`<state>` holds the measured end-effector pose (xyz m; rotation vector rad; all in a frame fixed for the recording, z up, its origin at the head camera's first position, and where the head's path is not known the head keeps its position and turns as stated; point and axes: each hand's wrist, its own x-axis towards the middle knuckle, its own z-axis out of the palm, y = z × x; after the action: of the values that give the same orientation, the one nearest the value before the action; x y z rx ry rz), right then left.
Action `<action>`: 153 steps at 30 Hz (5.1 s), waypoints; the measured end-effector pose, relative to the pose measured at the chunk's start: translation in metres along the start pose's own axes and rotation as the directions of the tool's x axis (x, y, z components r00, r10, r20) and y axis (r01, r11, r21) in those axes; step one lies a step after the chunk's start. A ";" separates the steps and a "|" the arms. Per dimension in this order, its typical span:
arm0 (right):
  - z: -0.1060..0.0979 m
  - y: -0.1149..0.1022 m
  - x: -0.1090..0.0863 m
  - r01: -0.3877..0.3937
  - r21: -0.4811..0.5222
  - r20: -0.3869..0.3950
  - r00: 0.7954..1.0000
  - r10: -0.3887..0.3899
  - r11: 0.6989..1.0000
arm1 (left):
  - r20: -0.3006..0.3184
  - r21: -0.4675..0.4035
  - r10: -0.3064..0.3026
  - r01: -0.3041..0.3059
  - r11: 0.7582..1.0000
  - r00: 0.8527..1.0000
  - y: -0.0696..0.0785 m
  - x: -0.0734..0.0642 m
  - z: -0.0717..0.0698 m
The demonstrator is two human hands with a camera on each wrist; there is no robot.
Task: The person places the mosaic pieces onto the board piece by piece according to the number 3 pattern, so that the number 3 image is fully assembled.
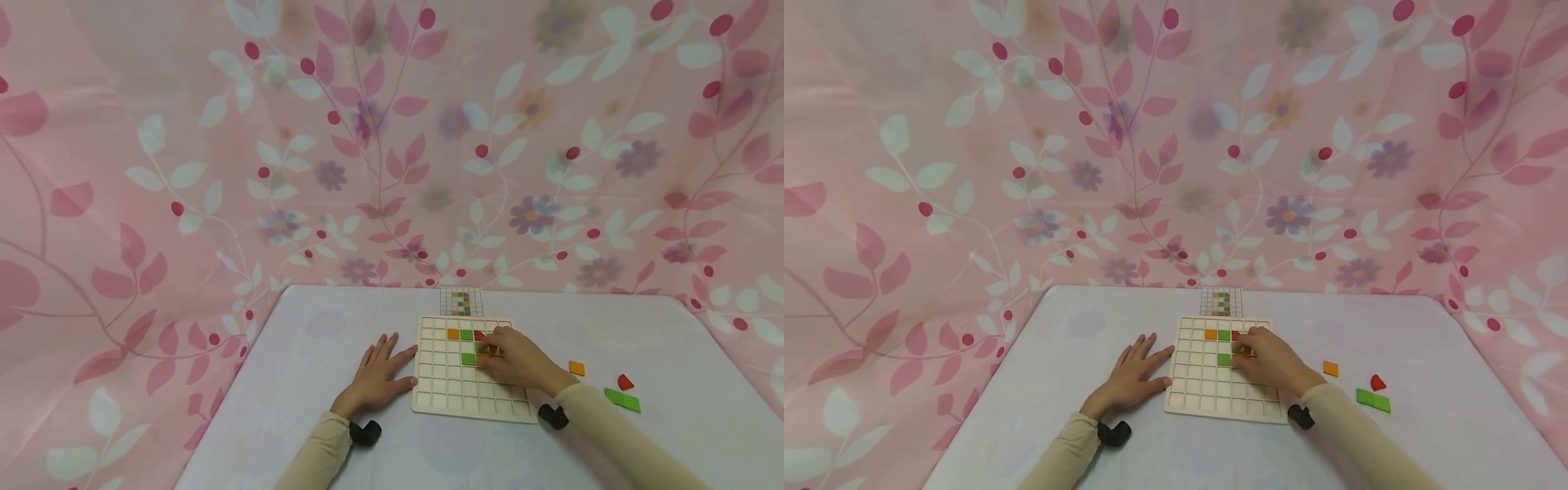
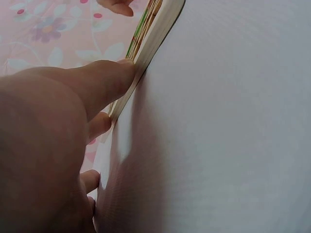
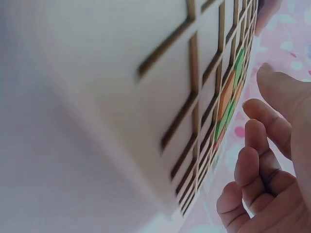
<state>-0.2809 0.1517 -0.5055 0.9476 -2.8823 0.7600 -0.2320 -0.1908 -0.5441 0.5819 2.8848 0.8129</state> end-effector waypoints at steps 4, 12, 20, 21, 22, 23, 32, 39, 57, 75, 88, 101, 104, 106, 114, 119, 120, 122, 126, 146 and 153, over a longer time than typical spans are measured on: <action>-0.015 0.007 -0.014 -0.042 -0.023 0.003 0.999 0.042 0.999 | 0.000 -0.007 0.000 0.000 1.000 1.000 0.002 0.000 0.000; -0.037 0.037 -0.048 -0.094 -0.095 -0.038 0.995 0.091 0.991 | 0.000 -0.004 0.003 -0.003 1.000 1.000 0.003 -0.001 -0.001; -0.060 0.076 -0.087 -0.133 -0.116 -0.107 0.987 0.120 0.984 | 0.001 0.002 0.004 -0.004 1.000 1.000 0.004 -0.001 -0.003; -0.063 0.080 -0.091 -0.144 -0.113 -0.108 0.985 0.132 0.983 | 0.000 0.000 0.002 -0.002 1.000 1.000 0.004 -0.001 -0.003; -0.066 0.083 -0.096 -0.153 -0.113 -0.105 0.984 0.142 0.982 | -0.001 -0.001 0.002 -0.002 1.000 1.000 0.004 0.000 -0.003; -0.069 0.087 -0.101 -0.162 -0.117 -0.105 0.983 0.150 0.980 | -0.001 -0.001 0.000 0.000 1.000 1.000 0.004 0.000 -0.003; -0.089 0.120 -0.142 -0.267 -0.158 -0.074 0.963 0.258 0.951 | -0.002 -0.012 -0.013 0.012 1.000 1.000 0.003 -0.001 -0.001; -0.090 0.133 -0.159 -0.321 -0.159 -0.041 0.947 0.319 0.933 | -0.011 -0.004 -0.013 0.013 1.000 1.000 -0.001 -0.002 0.001; -0.064 0.117 -0.146 -0.197 -0.074 -0.172 0.968 0.182 0.978 | -0.011 -0.016 0.001 -0.001 1.000 1.000 0.000 0.000 0.000; -0.045 0.094 -0.116 -0.242 -0.036 -0.125 0.964 0.236 0.970 | 0.004 -0.006 -0.012 0.012 1.000 1.000 0.002 0.000 0.000; -0.050 0.091 -0.127 -0.224 0.027 -0.053 0.973 0.226 0.974 | -0.020 -0.021 0.016 -0.017 1.000 1.000 0.002 -0.001 -0.001; -0.075 0.102 -0.162 -0.170 -0.127 -0.044 0.985 0.165 0.977 | 0.001 -0.007 -0.011 0.011 1.000 1.000 0.002 0.000 0.000; -0.077 0.105 -0.170 -0.175 -0.141 -0.064 0.984 0.168 0.974 | 0.001 -0.009 -0.010 0.010 1.000 1.000 0.002 -0.001 0.000; -0.077 0.107 -0.174 -0.167 -0.157 -0.095 0.984 0.154 0.973 | -0.002 -0.009 -0.008 0.008 1.000 1.000 0.002 -0.001 0.000; -0.080 0.104 -0.178 -0.240 -0.153 -0.064 0.971 0.232 0.959 | -0.005 -0.005 -0.007 0.007 1.000 1.000 0.003 0.000 -0.001; -0.075 0.101 -0.177 -0.156 -0.167 -0.128 0.982 0.136 0.974 | -0.011 -0.014 0.001 -0.001 1.000 1.000 0.002 0.000 -0.001; -0.074 0.101 -0.176 -0.138 -0.168 -0.135 0.984 0.116 0.976 | -0.011 -0.016 0.002 -0.003 1.000 1.000 0.002 0.000 0.000; -0.072 0.099 -0.174 -0.130 -0.156 -0.129 0.985 0.110 0.979 | -0.013 -0.020 0.004 -0.004 1.000 1.000 0.000 0.000 0.001; -0.069 0.096 -0.172 -0.160 -0.119 -0.080 0.985 0.151 0.980 | -0.011 -0.022 0.000 0.000 1.000 1.000 -0.002 0.001 0.004; -0.057 0.091 -0.174 -0.086 -0.194 -0.204 0.978 0.046 0.977 | -0.018 -0.010 0.026 -0.026 1.000 1.000 0.002 -0.002 -0.001; -0.052 0.094 -0.170 -0.092 -0.298 -0.200 0.979 0.032 0.950 | -0.012 0.008 0.015 -0.015 1.000 1.000 0.000 -0.003 -0.001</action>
<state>-0.2012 0.3350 -0.5286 0.7063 -2.7580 0.3644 -0.2293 -0.1921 -0.5430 0.6019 2.8989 0.8102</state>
